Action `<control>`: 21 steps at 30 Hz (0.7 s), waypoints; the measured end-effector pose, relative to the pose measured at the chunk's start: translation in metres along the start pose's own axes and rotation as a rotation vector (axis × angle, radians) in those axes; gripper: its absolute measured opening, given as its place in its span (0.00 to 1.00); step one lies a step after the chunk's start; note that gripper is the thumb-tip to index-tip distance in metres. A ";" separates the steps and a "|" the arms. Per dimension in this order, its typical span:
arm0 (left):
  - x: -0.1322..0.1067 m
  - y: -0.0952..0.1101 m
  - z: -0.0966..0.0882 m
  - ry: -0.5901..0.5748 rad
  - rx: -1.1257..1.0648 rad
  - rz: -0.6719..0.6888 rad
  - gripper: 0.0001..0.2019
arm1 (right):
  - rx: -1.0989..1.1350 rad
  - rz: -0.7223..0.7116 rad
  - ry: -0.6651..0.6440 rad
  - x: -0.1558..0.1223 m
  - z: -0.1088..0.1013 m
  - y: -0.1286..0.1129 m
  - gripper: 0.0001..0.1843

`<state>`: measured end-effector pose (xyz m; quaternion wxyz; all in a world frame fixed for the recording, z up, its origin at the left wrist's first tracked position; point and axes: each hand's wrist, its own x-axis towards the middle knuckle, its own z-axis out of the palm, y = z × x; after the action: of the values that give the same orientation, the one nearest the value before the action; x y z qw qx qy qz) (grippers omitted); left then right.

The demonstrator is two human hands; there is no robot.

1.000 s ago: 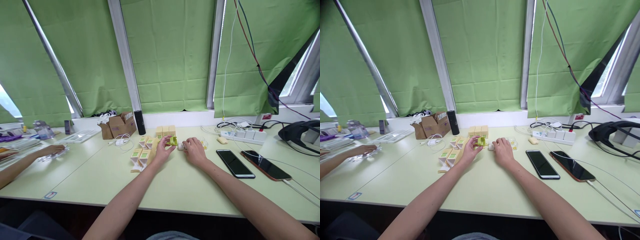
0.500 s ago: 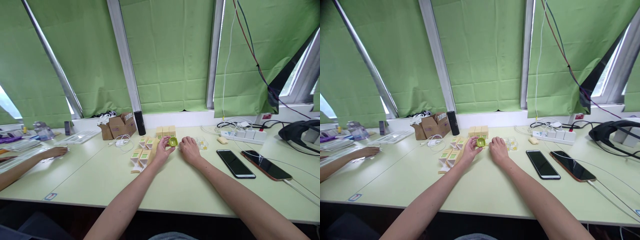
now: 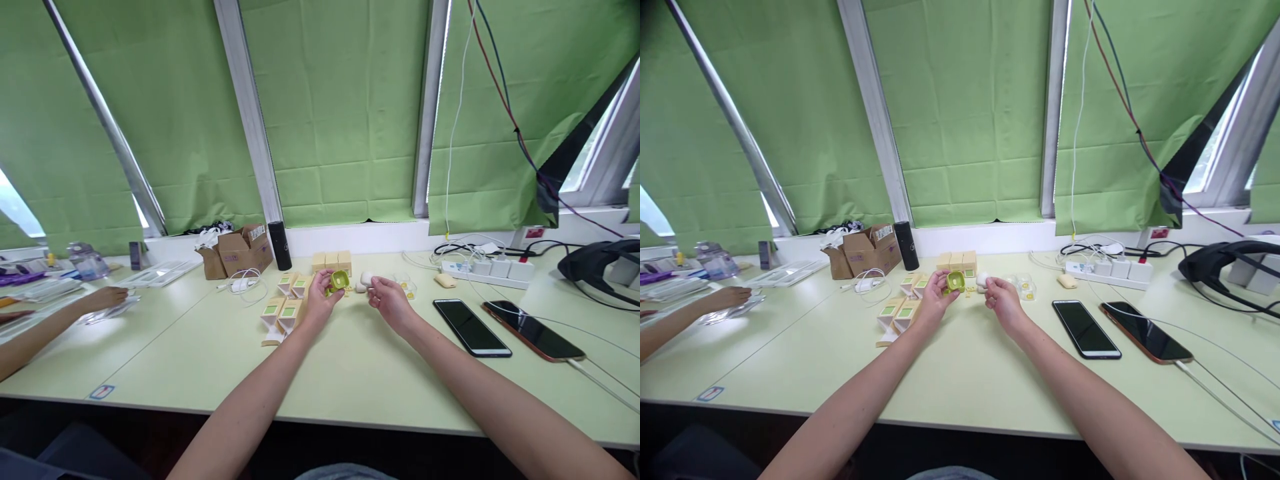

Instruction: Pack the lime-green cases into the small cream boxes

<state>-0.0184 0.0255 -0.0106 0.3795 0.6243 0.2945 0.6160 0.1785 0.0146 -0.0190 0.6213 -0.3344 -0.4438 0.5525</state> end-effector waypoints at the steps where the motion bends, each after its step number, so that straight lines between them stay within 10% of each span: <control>1: 0.000 0.000 0.000 0.000 0.000 -0.002 0.28 | 0.077 0.038 -0.006 -0.003 -0.001 0.000 0.26; 21: -0.005 -0.002 0.002 -0.055 0.065 0.022 0.25 | 0.207 0.038 -0.129 -0.030 0.011 -0.010 0.29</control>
<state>-0.0162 0.0222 -0.0147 0.3604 0.6563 0.2969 0.5927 0.1724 -0.0174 -0.0107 0.6120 -0.2406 -0.4167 0.6276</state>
